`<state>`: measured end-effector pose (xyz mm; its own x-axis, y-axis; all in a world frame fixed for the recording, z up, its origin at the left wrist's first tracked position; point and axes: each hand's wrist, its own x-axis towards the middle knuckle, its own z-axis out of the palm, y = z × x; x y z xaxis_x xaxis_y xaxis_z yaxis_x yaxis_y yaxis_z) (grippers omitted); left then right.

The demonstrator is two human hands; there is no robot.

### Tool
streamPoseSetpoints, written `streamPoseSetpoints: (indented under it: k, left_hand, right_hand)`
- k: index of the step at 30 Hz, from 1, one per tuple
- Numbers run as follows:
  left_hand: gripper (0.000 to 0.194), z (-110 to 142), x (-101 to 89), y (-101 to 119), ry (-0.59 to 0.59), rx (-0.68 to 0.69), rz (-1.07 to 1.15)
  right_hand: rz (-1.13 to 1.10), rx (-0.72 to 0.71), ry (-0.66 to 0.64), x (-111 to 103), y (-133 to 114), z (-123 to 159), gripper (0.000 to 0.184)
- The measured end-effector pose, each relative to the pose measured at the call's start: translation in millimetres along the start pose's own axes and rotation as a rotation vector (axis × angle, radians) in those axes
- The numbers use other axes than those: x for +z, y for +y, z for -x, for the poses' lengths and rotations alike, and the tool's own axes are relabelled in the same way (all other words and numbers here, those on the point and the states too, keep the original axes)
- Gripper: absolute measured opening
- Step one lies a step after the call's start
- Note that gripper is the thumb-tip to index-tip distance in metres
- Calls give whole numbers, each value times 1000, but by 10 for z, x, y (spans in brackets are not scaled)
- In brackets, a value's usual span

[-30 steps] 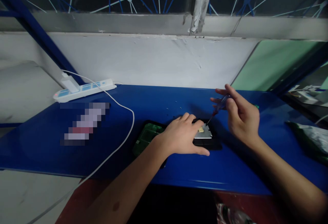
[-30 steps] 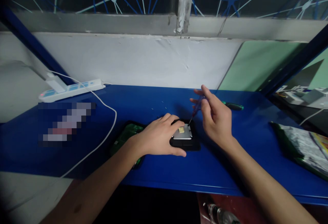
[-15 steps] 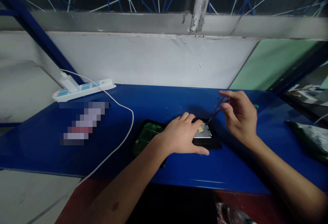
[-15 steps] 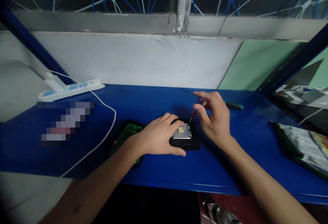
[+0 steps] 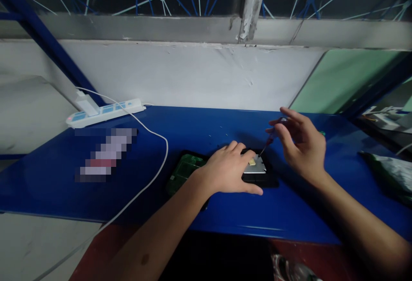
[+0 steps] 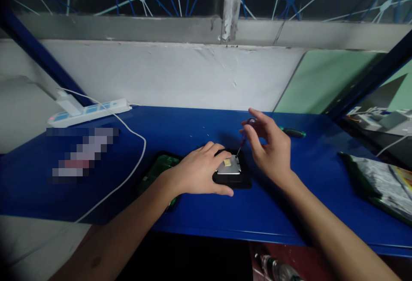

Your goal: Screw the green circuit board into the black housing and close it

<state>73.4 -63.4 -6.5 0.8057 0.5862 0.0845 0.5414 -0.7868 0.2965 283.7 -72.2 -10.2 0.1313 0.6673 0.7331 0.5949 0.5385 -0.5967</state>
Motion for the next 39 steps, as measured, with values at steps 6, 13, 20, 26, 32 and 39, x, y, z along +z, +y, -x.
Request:
streamPoseSetpoints:
  k: [6,13,20,26,32,39]
  left_hand:
    - [84,-2,25,-11,10,3,-9]
    - [85,-1,20,-15,0,-6,-12]
    - [84,-5,31,-4,9,4,-26]
    - [77,-4,4,37,18,-1,-75]
    - [77,5,20,71,31,29,-138]
    - [81,3,110,101,24,9,-203]
  right_hand:
    - [43,-18,21,-9,21,-29,32]
    - [35,23,36,-13,10,-44,30]
    - [149,23,96,43,-43,-12,33]
    - [247,-41,1,-10,-44,-5,36]
    - [119,-10,69,121,-148,-210,40]
    - [26,76,-141,613,-239,-265,35]
